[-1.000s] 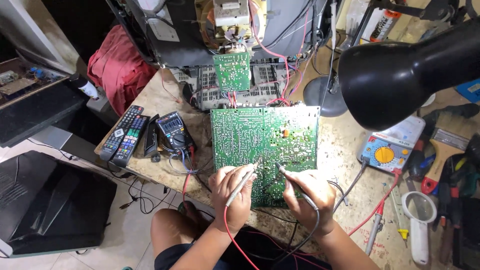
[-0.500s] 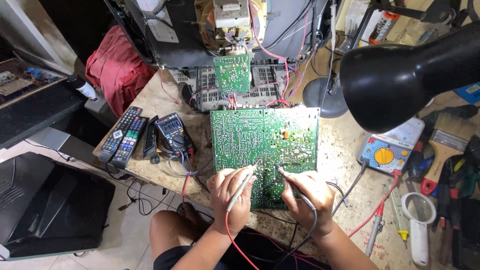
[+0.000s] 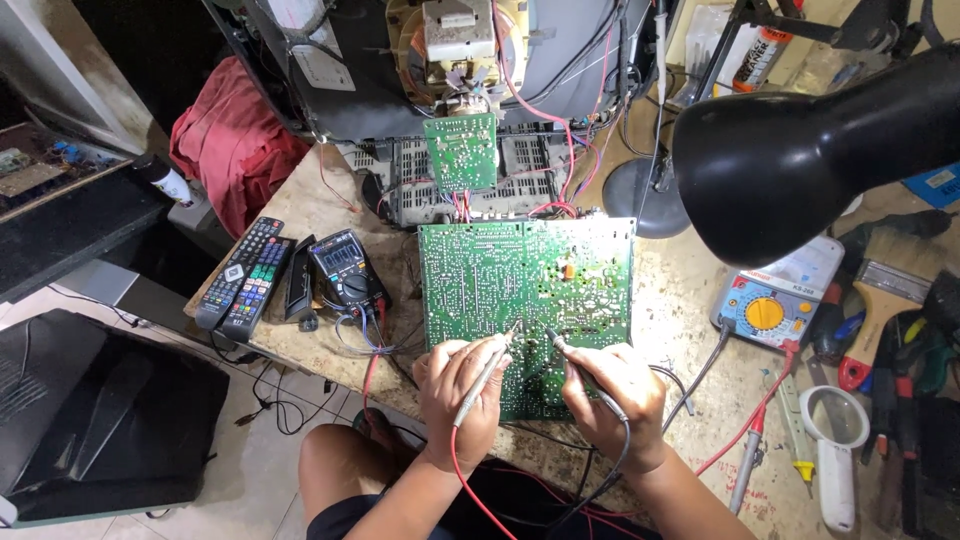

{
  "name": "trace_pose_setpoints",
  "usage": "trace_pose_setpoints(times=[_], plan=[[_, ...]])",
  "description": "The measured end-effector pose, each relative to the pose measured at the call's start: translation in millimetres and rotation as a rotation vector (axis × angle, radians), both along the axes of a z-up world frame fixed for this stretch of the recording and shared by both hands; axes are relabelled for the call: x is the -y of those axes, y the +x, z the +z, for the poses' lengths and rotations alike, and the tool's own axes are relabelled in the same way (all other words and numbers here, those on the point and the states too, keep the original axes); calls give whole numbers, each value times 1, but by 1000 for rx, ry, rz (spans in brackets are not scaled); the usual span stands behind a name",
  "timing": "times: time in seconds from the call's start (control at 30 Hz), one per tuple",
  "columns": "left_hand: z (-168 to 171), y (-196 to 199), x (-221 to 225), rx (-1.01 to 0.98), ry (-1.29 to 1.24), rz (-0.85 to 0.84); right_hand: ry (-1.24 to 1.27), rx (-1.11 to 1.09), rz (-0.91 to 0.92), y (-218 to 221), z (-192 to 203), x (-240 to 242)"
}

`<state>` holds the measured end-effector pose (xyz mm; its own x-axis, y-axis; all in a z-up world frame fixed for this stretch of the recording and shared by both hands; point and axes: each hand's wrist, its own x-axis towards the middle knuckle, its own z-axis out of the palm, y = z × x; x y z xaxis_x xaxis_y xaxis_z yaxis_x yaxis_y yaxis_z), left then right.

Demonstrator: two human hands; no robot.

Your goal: Diagnosing a CRT television circuit board using a multimeter and visual inspection.

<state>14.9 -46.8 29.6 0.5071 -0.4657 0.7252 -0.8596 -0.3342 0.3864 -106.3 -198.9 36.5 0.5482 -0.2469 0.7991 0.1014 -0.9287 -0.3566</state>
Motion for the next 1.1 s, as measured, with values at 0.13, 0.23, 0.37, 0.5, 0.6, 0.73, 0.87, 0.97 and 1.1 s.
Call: trace_pose_setpoints(times=[0.13, 0.23, 0.37, 0.5, 0.6, 0.73, 0.87, 0.97, 1.1], plan=[[-1, 0, -1, 6, 1, 3, -4, 10, 3, 1, 4, -1], [-5, 1, -2, 12, 14, -11, 4, 10, 4, 0, 5, -1], [-9, 3, -2, 58, 23, -13, -11, 5, -11, 0, 0, 0], [-2, 2, 0, 138, 21, -5, -7, 8, -16, 0, -1, -1], [-6, 2, -1, 173, 40, 1, -23, 4, -20, 0, -8, 1], [7, 0, 1, 266, 37, 21, -17, 24, 2, 1, 4, -1], [12, 0, 3, 347, 30, 51, -19, 23, 6, 1, 1, -1], [11, 0, 4, 358, 26, 57, -17, 32, 7, 1, -3, 0], [10, 1, 4, 371, 31, 58, -16, 34, 8, 1, -1, 0]])
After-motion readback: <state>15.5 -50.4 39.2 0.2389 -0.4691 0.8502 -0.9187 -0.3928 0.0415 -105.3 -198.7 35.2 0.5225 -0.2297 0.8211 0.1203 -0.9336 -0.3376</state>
